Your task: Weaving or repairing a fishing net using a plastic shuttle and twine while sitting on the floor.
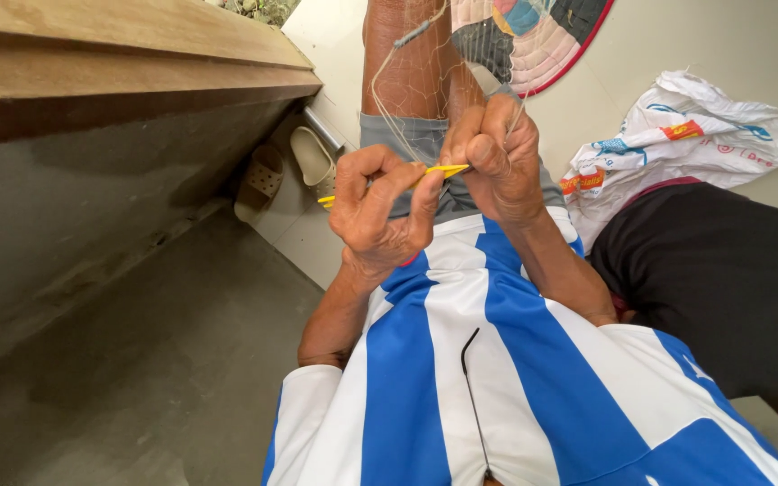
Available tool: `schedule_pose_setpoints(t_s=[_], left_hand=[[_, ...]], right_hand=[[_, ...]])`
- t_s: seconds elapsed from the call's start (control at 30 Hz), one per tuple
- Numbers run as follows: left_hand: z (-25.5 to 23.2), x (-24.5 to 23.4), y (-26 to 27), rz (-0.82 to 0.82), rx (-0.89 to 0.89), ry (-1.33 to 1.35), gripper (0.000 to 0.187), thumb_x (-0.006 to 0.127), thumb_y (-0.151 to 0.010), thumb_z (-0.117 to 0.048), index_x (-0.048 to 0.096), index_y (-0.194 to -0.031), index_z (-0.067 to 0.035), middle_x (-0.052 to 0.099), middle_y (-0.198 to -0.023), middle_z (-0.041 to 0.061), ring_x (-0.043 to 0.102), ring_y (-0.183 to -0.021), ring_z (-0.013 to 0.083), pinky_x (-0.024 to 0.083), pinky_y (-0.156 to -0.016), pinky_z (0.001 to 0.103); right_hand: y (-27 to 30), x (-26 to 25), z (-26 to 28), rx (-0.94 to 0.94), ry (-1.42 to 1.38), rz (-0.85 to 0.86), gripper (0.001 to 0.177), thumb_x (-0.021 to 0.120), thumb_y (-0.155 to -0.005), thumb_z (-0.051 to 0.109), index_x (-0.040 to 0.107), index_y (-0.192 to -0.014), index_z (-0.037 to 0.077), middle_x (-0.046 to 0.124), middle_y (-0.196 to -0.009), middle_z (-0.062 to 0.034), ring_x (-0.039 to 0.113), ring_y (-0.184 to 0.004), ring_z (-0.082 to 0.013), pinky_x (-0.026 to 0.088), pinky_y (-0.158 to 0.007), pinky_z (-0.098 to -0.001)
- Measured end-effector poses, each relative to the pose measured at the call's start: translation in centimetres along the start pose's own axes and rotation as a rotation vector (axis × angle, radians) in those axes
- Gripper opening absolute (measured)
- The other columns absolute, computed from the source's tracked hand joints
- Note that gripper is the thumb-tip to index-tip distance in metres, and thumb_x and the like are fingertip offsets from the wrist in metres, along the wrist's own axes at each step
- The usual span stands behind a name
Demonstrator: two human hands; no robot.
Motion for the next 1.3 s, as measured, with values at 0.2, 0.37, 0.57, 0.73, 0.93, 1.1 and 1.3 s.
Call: schedule_pose_setpoints(t_s=[0.2, 0.37, 0.57, 0.73, 0.93, 1.1, 1.3], left_hand=[[-0.4, 0.8, 0.1, -0.005, 0.051, 0.014, 0.018, 0.086, -0.092, -0.016, 0.080, -0.101, -0.002, 0.059, -0.085, 0.011, 0.049, -0.062, 0.0153, 0.053, -0.056, 0.030], [-0.5, 1.7, 0.8, 0.039, 0.134, 0.025, 0.029, 0.084, -0.094, -0.015, 0.080, -0.119, -0.001, 0.060, -0.094, 0.013, 0.054, -0.072, 0.0170, 0.057, -0.061, 0.035], [-1.7, 2.4, -1.4, 0.055, 0.187, 0.003, 0.010, 0.083, -0.096, -0.014, 0.083, -0.102, -0.006, 0.051, -0.095, 0.009, 0.052, -0.079, 0.0217, 0.059, -0.073, 0.034], [-3.6, 0.5, -3.5, 0.157, -0.144, 0.215, 0.014, 0.085, -0.094, -0.017, 0.081, -0.107, -0.012, 0.048, -0.104, 0.004, 0.046, -0.087, 0.0166, 0.050, -0.079, 0.030], [-3.9, -1.1, -8.5, 0.181, -0.394, 0.610, 0.015, 0.077, -0.099, -0.013, 0.070, -0.112, -0.017, 0.050, -0.118, 0.001, 0.048, -0.094, 0.0104, 0.050, -0.083, 0.023], [-3.2, -1.8, -11.9, 0.004, -0.402, 0.869, 0.029, 0.070, -0.114, -0.032, 0.050, -0.123, -0.013, 0.059, -0.123, 0.007, 0.064, -0.107, 0.0194, 0.059, -0.089, 0.035], [-3.2, -3.2, -12.6, 0.453, -0.321, 0.236, 0.012, 0.059, -0.113, 0.006, 0.058, -0.123, 0.000, 0.060, -0.120, 0.014, 0.053, -0.101, 0.0234, 0.048, -0.091, 0.036]], right_hand=[[-0.6, 1.7, 0.4, 0.017, -0.032, -0.001, 0.030, 0.070, -0.103, 0.005, 0.045, -0.087, 0.014, 0.064, -0.085, -0.0170, 0.075, -0.080, -0.0274, 0.064, -0.072, -0.0322], [0.1, 1.3, -0.1, 0.016, -0.027, -0.040, 0.031, 0.071, -0.103, 0.005, 0.047, -0.086, 0.014, 0.066, -0.087, -0.0159, 0.073, -0.076, -0.0201, 0.061, -0.066, -0.0286], [-0.6, 2.0, 0.6, -0.081, 0.030, -0.052, 0.033, 0.074, -0.103, 0.014, 0.044, -0.089, 0.015, 0.068, -0.092, -0.0179, 0.071, -0.075, -0.0181, 0.057, -0.064, -0.0238], [-1.2, 3.8, 2.8, -0.028, 0.117, -0.074, 0.031, 0.070, -0.106, 0.013, 0.042, -0.093, 0.016, 0.065, -0.090, -0.0124, 0.062, -0.068, -0.0111, 0.053, -0.063, -0.0199], [-1.8, 3.9, 3.5, 0.050, 0.201, -0.064, 0.032, 0.075, -0.103, 0.020, 0.044, -0.097, 0.020, 0.067, -0.095, -0.0051, 0.062, -0.074, -0.0082, 0.054, -0.071, -0.0196], [-1.6, 2.9, 3.8, 0.072, 0.166, -0.008, 0.033, 0.069, -0.098, 0.006, 0.041, -0.103, 0.021, 0.067, -0.108, -0.0074, 0.067, -0.083, -0.0110, 0.058, -0.079, -0.0212], [-2.0, 2.8, 4.5, 0.063, 0.161, 0.029, 0.040, 0.066, -0.088, -0.001, 0.039, -0.107, 0.022, 0.063, -0.117, -0.0064, 0.066, -0.091, -0.0126, 0.056, -0.084, -0.0230]])
Point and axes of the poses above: each hand's wrist, its own y-axis away from the middle knuckle, its own x-axis out of the palm, z = x × y, the point moved 4 cm from there along -y, towards the middle knuckle
